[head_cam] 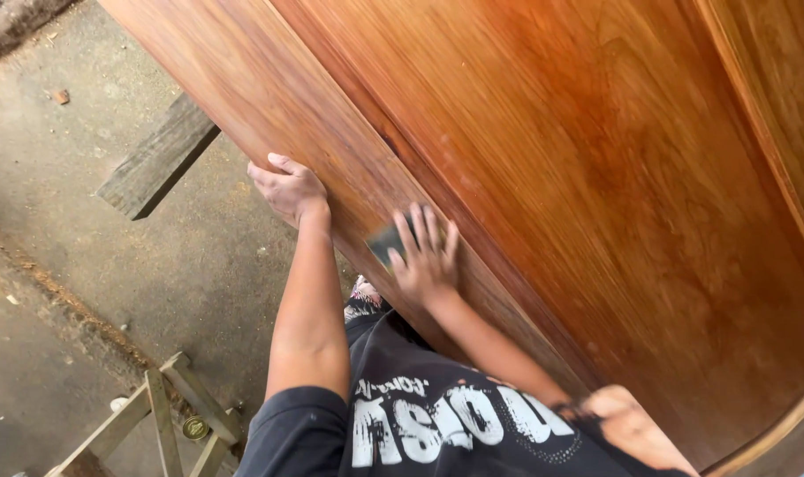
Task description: The person sands a large wooden door panel using a sanding block. They move the block across the surface and edges of the door, working on different sections to smooth the wood.
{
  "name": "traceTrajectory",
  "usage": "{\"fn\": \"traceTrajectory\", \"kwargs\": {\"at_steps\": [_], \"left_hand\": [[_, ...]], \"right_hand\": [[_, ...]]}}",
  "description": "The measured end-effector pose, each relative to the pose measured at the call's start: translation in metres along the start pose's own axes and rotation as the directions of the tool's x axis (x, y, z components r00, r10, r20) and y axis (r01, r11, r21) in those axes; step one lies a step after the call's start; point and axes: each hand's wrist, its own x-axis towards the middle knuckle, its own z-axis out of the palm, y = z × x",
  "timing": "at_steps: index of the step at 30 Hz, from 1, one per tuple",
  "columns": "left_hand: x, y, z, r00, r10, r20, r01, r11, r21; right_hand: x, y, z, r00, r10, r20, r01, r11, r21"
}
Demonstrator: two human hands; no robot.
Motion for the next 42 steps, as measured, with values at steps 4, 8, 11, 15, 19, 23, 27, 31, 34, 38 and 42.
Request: {"fn": "traceTrajectory", "kwargs": {"at_steps": [4,8,11,15,19,23,27,31,34,38,42], "left_hand": [[-0.011,0.008,-0.017,0.998,0.059,-0.01,-0.06,0.99,-0.126],[-0.001,0.008,-0.008,0.996,0.09,-0.025,-0.092,0.987,-0.128],[-0.013,0.003,-0.016,0.992,0.118,-0.054,-0.125,0.98,-0.152],[-0.007,0.005,-0.012,0.994,0.1,-0.041,-0.105,0.988,-0.113],[-0.01,0.008,-0.007,0.986,0.06,-0.154,-0.079,0.989,-0.123],[-0.003,-0.002,-0.002,0.996,0.07,-0.051,-0.072,0.996,-0.05],[-0.004,-0.007,-0.003,0.997,0.067,-0.04,-0.07,0.992,-0.105],[-0.015,0.004,-0.014,0.995,0.077,-0.057,-0.081,0.994,-0.079],[-0.009,0.001,-0.012,0.988,0.133,-0.073,-0.144,0.976,-0.165],[-0.008,-0.005,-0.007,0.99,0.129,-0.065,-0.138,0.977,-0.163],[-0.014,0.008,-0.01,0.985,0.116,-0.126,-0.133,0.982,-0.135]], "right_hand": [[0.093,-0.018,0.052,0.993,0.107,-0.057,-0.093,0.973,0.211],[0.095,-0.014,0.042,0.998,-0.051,0.033,0.043,0.979,0.199],[0.017,-0.007,-0.002,0.996,-0.061,0.07,0.055,0.995,0.083],[-0.132,0.023,-0.047,0.995,-0.048,0.086,0.047,0.999,0.01],[-0.225,0.048,-0.046,0.947,-0.009,0.321,-0.024,0.995,0.1],[-0.085,0.017,-0.029,0.998,-0.053,0.032,0.053,0.999,0.001],[0.033,-0.013,0.007,0.999,0.03,-0.033,-0.026,0.993,0.115],[0.095,-0.015,0.011,0.998,0.016,-0.064,-0.002,0.979,0.203],[0.074,0.002,0.03,0.983,-0.106,0.149,0.082,0.984,0.16],[0.004,0.015,-0.03,0.988,-0.121,0.097,0.111,0.988,0.105],[-0.104,0.032,-0.065,0.993,-0.108,0.048,0.108,0.994,0.006]]}}
